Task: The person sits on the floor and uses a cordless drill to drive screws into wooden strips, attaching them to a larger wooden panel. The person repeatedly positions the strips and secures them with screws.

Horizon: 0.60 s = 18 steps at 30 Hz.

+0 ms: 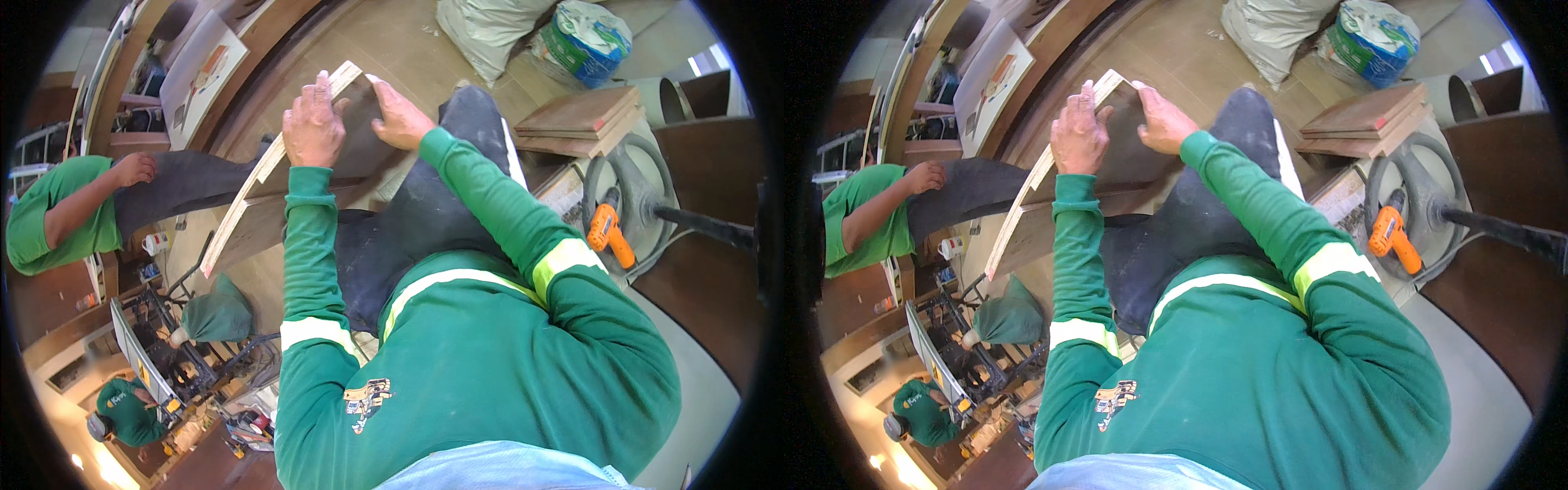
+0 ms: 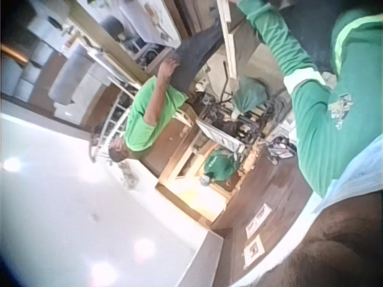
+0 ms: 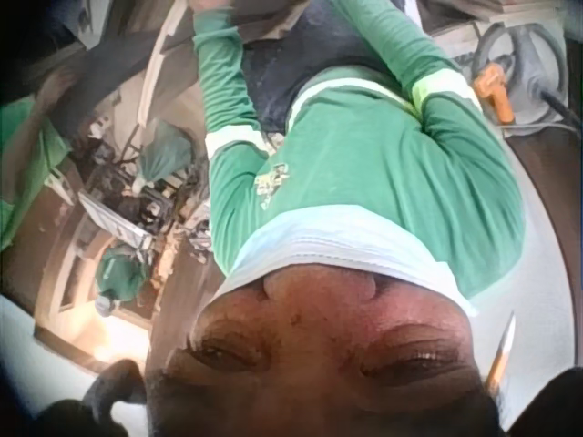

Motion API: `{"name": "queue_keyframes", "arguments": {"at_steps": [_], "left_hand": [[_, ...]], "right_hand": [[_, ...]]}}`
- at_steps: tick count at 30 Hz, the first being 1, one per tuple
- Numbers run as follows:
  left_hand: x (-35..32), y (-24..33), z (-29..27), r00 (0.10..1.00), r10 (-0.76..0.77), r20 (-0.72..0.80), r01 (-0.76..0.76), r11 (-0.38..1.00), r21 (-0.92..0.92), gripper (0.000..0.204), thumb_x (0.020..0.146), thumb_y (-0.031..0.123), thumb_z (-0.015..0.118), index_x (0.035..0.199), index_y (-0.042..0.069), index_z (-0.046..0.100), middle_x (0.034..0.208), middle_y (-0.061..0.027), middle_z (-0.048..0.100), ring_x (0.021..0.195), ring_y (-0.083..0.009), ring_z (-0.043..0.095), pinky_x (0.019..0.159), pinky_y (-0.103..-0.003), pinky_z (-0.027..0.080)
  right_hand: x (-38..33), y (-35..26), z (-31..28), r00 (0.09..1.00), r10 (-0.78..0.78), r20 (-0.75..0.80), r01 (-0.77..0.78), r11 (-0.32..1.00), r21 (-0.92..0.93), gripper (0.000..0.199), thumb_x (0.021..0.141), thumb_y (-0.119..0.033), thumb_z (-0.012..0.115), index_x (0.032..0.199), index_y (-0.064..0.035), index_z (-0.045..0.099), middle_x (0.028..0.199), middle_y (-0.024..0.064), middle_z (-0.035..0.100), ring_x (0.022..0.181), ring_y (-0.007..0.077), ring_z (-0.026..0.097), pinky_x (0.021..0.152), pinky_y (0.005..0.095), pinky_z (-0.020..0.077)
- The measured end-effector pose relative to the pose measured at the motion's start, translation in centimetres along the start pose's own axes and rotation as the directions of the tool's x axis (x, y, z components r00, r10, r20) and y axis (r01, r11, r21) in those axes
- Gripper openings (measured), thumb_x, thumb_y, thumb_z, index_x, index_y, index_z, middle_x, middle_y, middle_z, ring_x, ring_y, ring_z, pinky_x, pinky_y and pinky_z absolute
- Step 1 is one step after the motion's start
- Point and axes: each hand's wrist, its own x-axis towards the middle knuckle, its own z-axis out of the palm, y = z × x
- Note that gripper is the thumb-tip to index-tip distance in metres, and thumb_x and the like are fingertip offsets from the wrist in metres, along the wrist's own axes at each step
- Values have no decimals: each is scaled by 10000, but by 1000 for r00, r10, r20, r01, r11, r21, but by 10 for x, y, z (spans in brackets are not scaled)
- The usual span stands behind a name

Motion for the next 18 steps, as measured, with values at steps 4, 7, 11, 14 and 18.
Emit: {"name": "queue_keyframes", "arguments": {"at_steps": [4, 7, 11, 14, 18], "left_hand": [[-9, -22, 18, 993, 72, -97, -73, 997, -6, 675, 1038, 392, 710, 1617, 102, 521, 1250, -114, 685, 1080, -341, 705, 852, -517, 553], [3, -9, 9, 998, 50, 32, -48, 998, -46, 682, 1063, 373, 683, 1651, 93, 480, 1298, -127, 684, 1128, -358, 704, 856, -532, 557], [1, -16, 1, 995, 53, 83, -49, 997, -52, 684, 1076, 351, 669, 1662, 72, 454, 1344, -142, 675, 1166, -369, 698, 862, -542, 562], [4, -20, 3, 995, 74, 60, -72, 996, -43, 689, 1075, 349, 672, 1659, 57, 451, 1343, -142, 670, 1121, -374, 703, 862, -537, 562], [4, -19, 5, 994, 75, 79, -70, 996, -58, 676, 1070, 337, 679, 1651, 69, 460, 1321, -140, 670, 1113, -382, 697, 865, -542, 561]], "right_hand": [[6, 14, -18, 992, -94, 85, 89, 994, 59, 912, 922, -133, 685, 1721, -3, 268, 1727, 286, 384, 1602, 429, 390, 1340, 457, 330], [21, 20, -5, 967, 68, -247, -33, 989, 144, 927, 934, -172, 684, 1731, 11, 248, 1762, 283, 327, 1645, 416, 323, 1368, 443, 268], [24, -4, -1, 997, 19, 72, -31, 985, 170, 933, 908, -202, 674, 1699, 78, 268, 1753, 334, 311, 1640, 427, 333, 1366, 432, 277], [22, -13, 9, 999, 33, -1, -32, 990, 135, 980, 905, -204, 689, 1715, 63, 207, 1751, 325, 321, 1617, 427, 376, 1349, 442, 314], [18, -18, -15, 994, 66, 91, -76, 991, 108, 989, 914, -219, 692, 1719, 69, 195, 1747, 338, 318, 1610, 439, 380, 1344, 444, 320]]}}
